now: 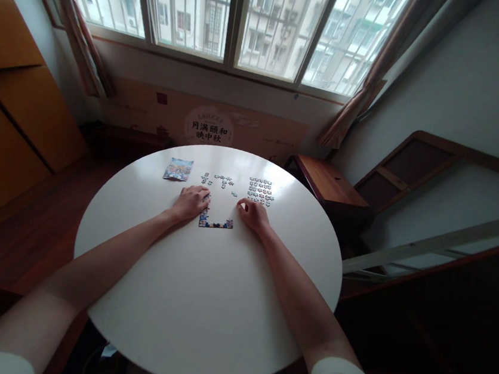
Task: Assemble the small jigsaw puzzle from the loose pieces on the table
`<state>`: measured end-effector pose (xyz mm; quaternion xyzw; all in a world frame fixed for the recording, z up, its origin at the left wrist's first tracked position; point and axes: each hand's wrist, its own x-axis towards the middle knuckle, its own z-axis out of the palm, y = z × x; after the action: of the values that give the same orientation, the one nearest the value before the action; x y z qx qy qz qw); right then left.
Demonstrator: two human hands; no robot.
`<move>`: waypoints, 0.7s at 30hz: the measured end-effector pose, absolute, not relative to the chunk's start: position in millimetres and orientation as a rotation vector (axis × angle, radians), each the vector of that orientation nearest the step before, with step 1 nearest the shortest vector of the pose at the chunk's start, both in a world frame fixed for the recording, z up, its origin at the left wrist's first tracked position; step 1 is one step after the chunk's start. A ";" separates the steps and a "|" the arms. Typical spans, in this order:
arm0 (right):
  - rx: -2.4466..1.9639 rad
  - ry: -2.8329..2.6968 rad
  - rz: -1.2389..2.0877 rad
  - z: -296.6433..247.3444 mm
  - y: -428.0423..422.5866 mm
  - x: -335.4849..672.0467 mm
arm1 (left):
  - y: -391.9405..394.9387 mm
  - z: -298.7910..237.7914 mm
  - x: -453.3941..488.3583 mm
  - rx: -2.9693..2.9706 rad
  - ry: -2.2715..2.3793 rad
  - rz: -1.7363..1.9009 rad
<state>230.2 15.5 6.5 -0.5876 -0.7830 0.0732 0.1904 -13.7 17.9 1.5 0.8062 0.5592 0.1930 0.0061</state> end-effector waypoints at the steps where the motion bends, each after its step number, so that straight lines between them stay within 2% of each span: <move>1: -1.650 -2.198 0.207 5.8 15.9 230.3 | 17.6 1.7 -13.5 2.522 1.750 0.604; 21: -1.650 -2.209 0.207 7.7 14.6 231.9 | 20.7 0.7 -12.8 2.543 1.741 0.577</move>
<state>231.9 14.6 7.7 -0.5862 -0.7848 0.0734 0.1871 -12.8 20.7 0.7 0.8110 0.5553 0.1842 0.0030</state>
